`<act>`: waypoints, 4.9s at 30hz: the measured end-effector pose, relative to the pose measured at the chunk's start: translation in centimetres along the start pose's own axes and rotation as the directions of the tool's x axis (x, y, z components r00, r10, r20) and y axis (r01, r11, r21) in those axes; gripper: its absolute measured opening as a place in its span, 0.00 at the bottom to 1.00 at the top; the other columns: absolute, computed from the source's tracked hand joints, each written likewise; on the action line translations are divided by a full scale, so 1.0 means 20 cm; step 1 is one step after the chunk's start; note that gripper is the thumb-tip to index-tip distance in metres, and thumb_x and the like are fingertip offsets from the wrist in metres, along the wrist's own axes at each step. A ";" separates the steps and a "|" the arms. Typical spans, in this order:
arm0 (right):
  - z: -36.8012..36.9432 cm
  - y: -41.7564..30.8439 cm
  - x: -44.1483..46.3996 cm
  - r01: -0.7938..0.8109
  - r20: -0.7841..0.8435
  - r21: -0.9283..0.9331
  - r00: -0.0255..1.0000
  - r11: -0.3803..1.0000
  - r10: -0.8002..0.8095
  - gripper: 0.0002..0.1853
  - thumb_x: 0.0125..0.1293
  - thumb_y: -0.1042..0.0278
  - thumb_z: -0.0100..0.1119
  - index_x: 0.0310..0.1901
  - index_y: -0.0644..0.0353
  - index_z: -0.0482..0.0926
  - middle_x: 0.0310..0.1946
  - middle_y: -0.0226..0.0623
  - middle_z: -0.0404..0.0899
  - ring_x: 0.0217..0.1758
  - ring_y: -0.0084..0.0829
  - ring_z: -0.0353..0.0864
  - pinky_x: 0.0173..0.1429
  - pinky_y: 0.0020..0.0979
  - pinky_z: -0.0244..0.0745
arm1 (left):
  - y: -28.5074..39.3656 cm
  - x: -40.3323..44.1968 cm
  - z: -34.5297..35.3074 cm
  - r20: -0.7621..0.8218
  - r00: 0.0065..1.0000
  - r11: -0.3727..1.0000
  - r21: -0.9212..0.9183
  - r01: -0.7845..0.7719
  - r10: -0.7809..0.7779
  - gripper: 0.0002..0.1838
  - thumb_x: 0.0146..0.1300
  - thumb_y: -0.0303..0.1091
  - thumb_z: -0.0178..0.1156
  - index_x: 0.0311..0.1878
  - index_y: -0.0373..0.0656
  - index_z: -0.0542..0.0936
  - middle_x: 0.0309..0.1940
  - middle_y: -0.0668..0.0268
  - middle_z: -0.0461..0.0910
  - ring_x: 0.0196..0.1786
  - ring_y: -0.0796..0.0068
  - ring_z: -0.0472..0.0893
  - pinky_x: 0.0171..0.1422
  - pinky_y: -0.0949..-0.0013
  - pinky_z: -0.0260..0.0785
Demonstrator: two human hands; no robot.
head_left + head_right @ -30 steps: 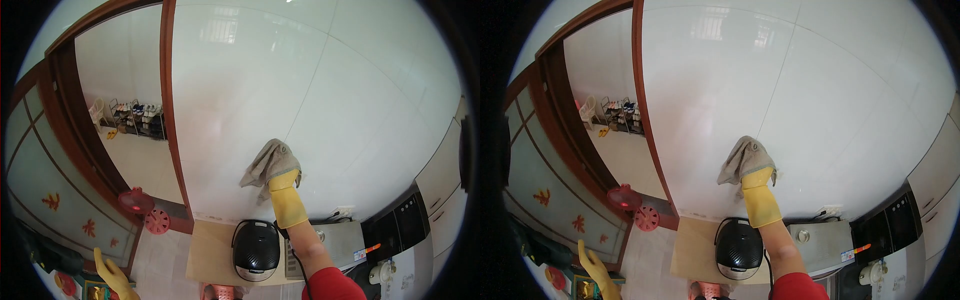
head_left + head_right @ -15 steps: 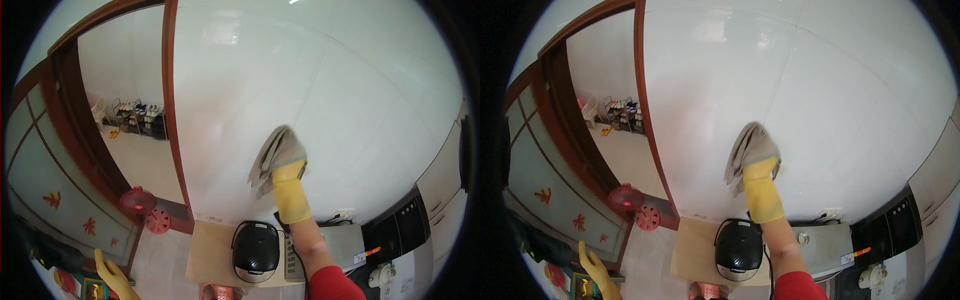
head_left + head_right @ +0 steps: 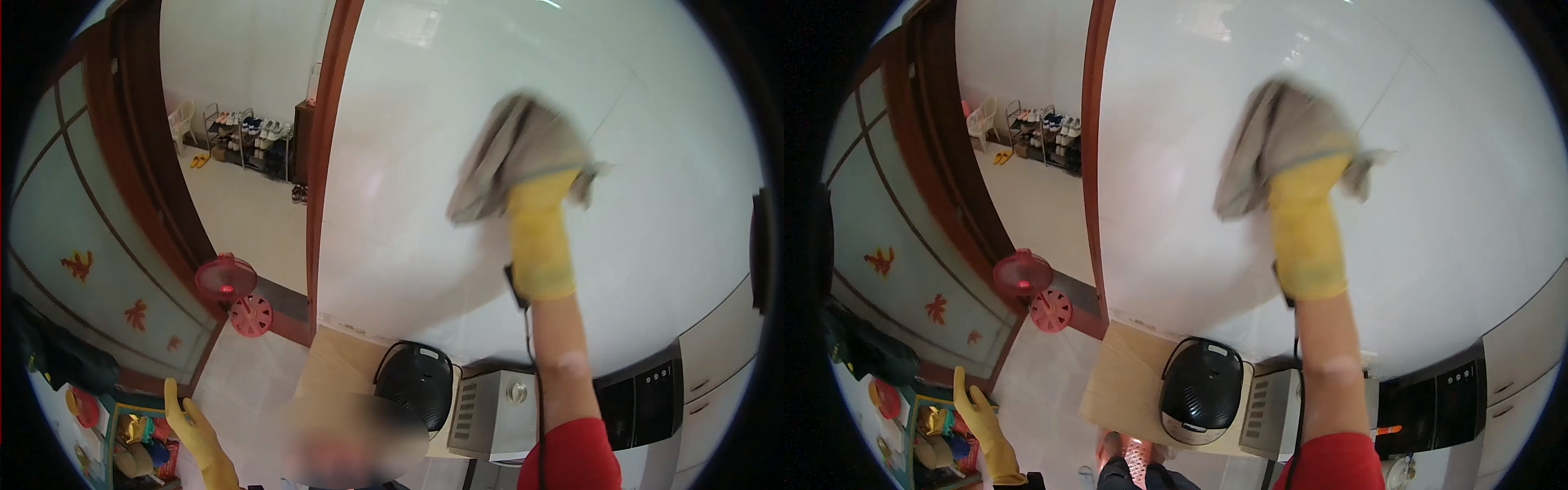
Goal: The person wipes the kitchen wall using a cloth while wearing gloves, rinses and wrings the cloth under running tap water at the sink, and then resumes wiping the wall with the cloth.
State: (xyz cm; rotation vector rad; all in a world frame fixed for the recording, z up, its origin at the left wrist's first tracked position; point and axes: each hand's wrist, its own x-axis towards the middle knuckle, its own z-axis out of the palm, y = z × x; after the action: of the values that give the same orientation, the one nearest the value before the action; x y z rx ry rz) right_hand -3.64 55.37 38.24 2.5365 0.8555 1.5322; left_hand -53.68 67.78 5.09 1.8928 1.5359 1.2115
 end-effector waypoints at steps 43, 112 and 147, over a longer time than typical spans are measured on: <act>0.22 -0.50 0.22 0.300 -0.414 0.164 0.886 0.940 -0.210 0.09 0.62 0.65 0.59 0.38 0.59 0.85 0.33 0.41 0.86 0.36 0.39 0.85 0.42 0.39 0.80 | -0.34 -0.33 0.14 0.038 0.995 0.994 0.055 0.091 -0.093 0.22 0.66 0.21 0.52 0.64 0.36 0.74 0.64 0.52 0.74 0.67 0.53 0.72 0.73 0.58 0.59; 0.39 -0.79 -0.54 0.312 0.468 0.416 0.732 0.854 -0.495 0.13 0.71 0.60 0.52 0.49 0.57 0.81 0.38 0.38 0.84 0.41 0.38 0.82 0.49 0.40 0.76 | -0.74 -0.57 0.15 0.082 0.951 0.954 0.073 0.291 -0.297 0.20 0.66 0.22 0.52 0.61 0.38 0.77 0.60 0.53 0.77 0.64 0.54 0.74 0.71 0.58 0.63; 0.41 -0.53 -0.76 0.190 0.464 0.435 0.790 0.880 -0.400 0.18 0.68 0.62 0.56 0.57 0.54 0.78 0.47 0.42 0.82 0.48 0.37 0.81 0.55 0.37 0.75 | -0.62 -0.52 0.27 0.102 0.987 0.991 0.044 0.124 -0.128 0.18 0.66 0.22 0.51 0.58 0.37 0.79 0.55 0.52 0.80 0.58 0.52 0.77 0.65 0.57 0.67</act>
State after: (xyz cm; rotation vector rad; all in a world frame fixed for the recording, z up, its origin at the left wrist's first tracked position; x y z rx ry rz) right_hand -6.67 58.96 18.53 2.6622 1.4554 0.5320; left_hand -56.45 62.89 -11.06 1.8212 1.6059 1.0198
